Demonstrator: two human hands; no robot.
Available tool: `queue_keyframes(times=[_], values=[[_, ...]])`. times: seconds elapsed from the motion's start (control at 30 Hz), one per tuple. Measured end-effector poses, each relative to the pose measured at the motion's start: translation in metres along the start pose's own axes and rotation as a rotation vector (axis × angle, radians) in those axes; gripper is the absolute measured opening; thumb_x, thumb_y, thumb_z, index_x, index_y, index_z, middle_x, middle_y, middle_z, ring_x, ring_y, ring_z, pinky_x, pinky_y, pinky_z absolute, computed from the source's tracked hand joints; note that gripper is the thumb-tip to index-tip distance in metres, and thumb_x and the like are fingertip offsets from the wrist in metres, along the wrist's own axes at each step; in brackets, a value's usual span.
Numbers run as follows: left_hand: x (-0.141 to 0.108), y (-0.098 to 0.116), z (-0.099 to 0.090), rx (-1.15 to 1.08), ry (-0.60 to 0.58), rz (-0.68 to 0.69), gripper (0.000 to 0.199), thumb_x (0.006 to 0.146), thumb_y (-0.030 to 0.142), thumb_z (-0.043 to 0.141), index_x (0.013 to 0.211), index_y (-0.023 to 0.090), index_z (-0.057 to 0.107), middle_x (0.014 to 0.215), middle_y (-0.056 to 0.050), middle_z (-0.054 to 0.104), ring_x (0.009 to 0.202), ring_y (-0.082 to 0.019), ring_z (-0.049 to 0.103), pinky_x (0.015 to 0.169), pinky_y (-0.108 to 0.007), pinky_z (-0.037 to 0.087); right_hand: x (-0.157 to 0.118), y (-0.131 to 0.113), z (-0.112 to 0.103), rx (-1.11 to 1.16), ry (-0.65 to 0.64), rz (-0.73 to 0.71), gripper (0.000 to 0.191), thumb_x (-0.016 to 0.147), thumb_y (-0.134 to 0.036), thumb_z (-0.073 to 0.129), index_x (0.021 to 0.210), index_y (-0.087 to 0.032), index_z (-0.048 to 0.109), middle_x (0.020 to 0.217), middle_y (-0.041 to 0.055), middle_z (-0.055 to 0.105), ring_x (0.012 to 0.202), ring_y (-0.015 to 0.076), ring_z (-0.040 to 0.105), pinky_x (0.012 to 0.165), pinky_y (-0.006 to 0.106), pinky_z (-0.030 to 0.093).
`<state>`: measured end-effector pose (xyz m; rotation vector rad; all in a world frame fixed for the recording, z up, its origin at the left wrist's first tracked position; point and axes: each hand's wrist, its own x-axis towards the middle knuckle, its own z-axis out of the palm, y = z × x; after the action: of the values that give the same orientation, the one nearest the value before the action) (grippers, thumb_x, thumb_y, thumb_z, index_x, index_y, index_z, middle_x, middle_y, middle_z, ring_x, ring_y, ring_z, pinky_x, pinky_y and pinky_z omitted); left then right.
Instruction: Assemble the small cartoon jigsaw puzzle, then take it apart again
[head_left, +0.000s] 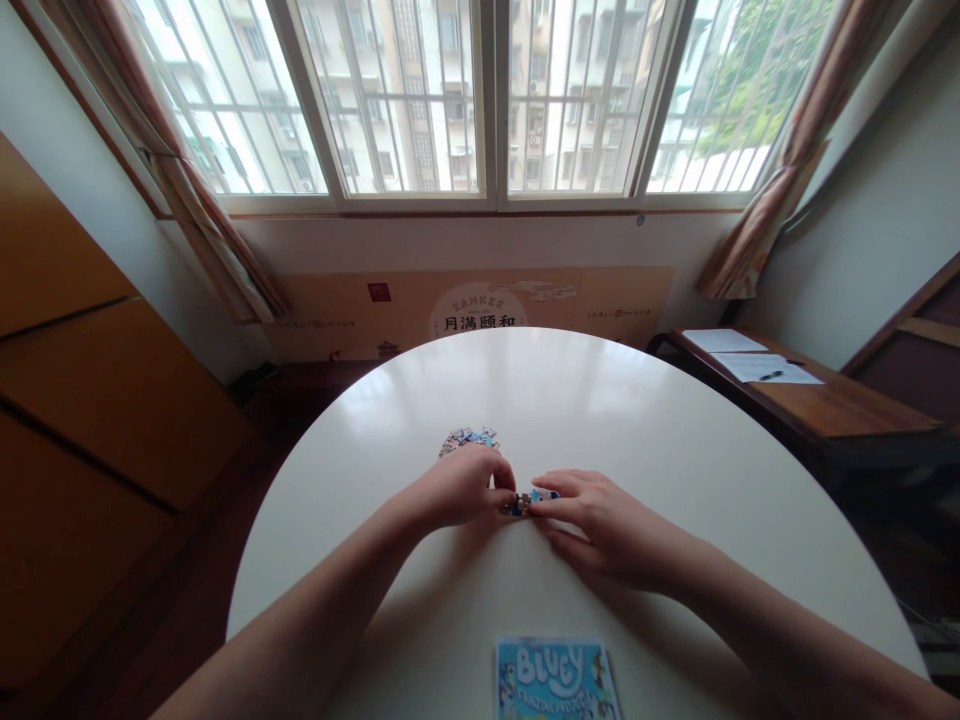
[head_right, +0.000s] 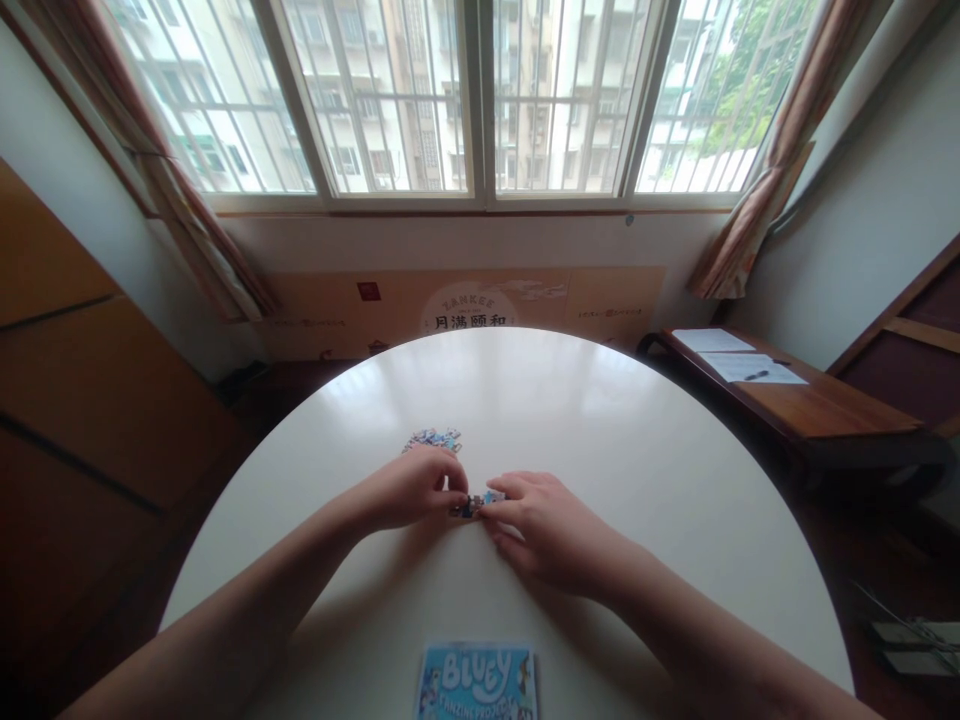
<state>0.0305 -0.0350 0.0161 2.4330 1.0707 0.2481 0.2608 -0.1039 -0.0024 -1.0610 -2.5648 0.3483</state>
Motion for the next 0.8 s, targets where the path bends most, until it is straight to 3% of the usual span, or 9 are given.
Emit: queue_keyframes(times=[0.47, 0.63, 0.8], values=[[0.001, -0.007, -0.001, -0.057, 0.015, -0.027, 0.011, 0.077, 0.027, 0.067, 0.078, 0.021, 0.076, 0.074, -0.001, 0.072, 0.070, -0.016, 0.061, 0.066, -0.026, 0.041, -0.002, 0.003, 0.006, -0.040, 0.016, 0.025, 0.042, 0.091, -0.024, 0.057, 0.133, -0.034, 0.058, 0.137, 0.0027, 0.054, 0.124, 0.0237, 0.052, 0.105, 0.047, 0.043], [0.001, -0.005, -0.007, -0.208, 0.034, -0.049, 0.014, 0.079, 0.031, 0.067, 0.079, 0.019, 0.075, 0.074, -0.001, 0.072, 0.068, -0.016, 0.061, 0.063, -0.025, 0.042, -0.001, 0.006, 0.009, 0.012, 0.171, 0.124, 0.020, 0.093, -0.030, 0.056, 0.107, -0.026, 0.070, 0.135, 0.0038, 0.056, 0.130, 0.0263, 0.048, 0.110, 0.051, 0.039], [0.001, 0.014, -0.006, -0.285, 0.083, -0.035, 0.015, 0.080, 0.030, 0.067, 0.081, 0.019, 0.075, 0.074, -0.001, 0.071, 0.069, -0.015, 0.060, 0.065, -0.025, 0.043, 0.002, 0.008, 0.007, 0.160, 0.256, 0.258, 0.021, 0.094, -0.039, 0.057, 0.095, -0.025, 0.074, 0.136, 0.0048, 0.055, 0.135, 0.0265, 0.043, 0.111, 0.051, 0.038]])
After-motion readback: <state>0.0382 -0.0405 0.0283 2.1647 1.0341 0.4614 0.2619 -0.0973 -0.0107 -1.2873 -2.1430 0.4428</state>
